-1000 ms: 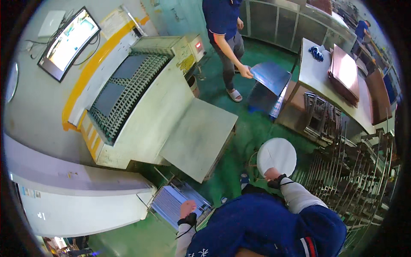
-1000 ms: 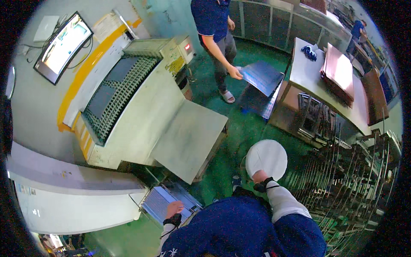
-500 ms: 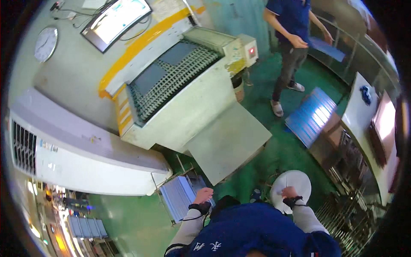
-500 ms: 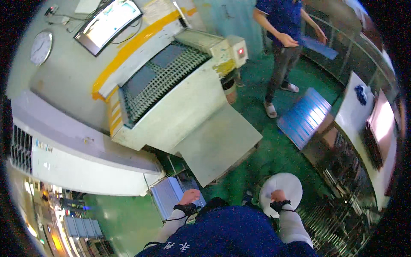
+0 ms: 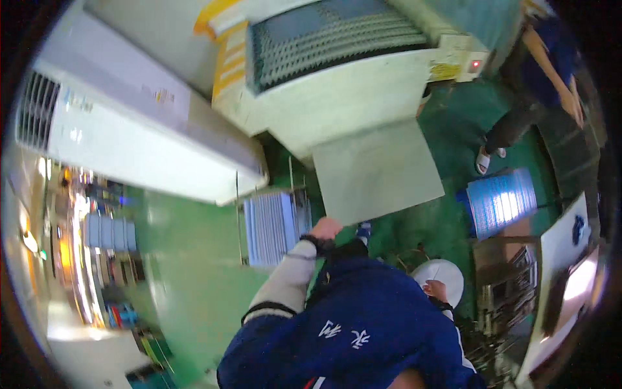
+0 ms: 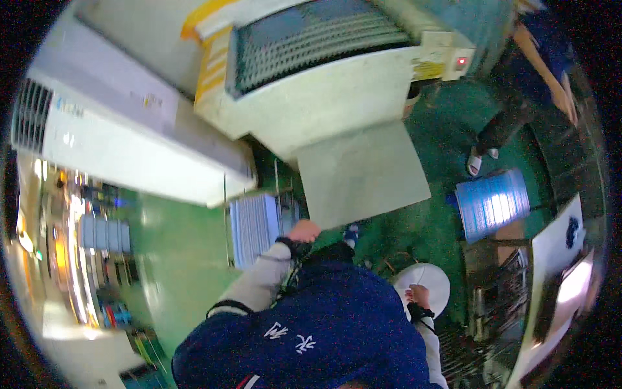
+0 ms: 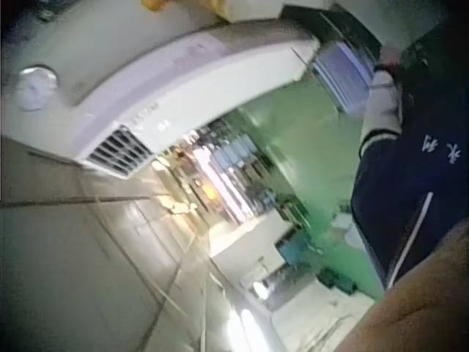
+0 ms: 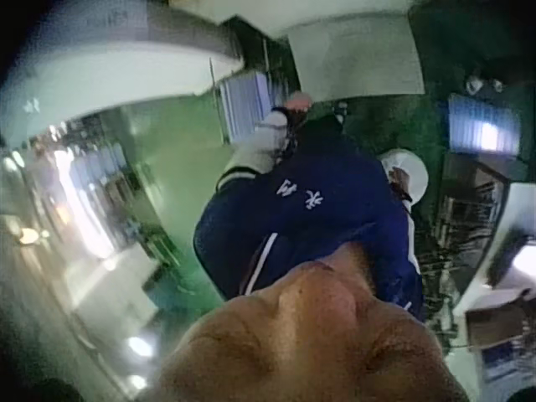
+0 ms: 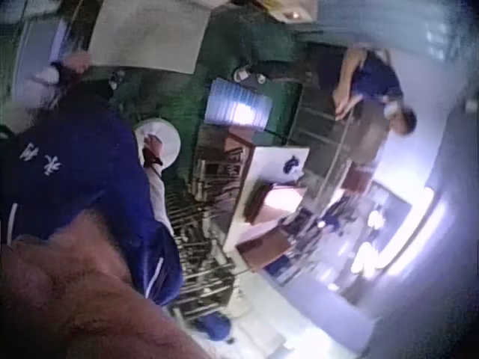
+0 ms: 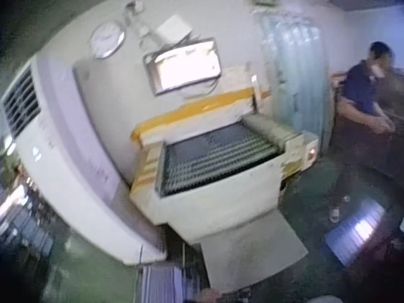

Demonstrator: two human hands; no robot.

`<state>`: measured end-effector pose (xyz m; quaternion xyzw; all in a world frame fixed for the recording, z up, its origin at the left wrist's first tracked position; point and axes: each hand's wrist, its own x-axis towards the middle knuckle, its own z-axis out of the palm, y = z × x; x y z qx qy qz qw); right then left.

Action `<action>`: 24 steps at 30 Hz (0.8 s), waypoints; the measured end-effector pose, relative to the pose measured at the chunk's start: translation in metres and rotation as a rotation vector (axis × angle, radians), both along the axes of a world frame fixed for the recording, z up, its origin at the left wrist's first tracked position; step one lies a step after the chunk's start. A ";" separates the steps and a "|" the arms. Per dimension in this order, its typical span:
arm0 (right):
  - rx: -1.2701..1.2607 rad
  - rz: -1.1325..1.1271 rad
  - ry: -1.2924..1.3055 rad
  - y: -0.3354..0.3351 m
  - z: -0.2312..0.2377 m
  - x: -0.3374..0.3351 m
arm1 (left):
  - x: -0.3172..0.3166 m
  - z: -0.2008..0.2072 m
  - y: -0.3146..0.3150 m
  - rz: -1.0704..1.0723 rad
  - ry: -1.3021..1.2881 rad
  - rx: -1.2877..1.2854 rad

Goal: Feeding large blue material sheets into a processing machine and then collecting them from the output to stack on a rack.

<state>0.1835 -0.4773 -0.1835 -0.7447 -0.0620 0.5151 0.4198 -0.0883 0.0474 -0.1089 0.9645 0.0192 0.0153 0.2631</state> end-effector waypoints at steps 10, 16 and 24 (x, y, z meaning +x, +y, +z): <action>-0.110 0.012 0.196 0.055 0.060 0.085 | -0.004 0.045 0.017 0.776 0.382 -0.763; 0.040 -0.088 0.195 0.139 0.083 0.096 | -0.015 0.040 0.036 1.197 0.399 -0.939; -0.132 -0.039 0.146 0.235 0.151 0.061 | -0.014 -0.011 0.074 1.172 0.383 -1.148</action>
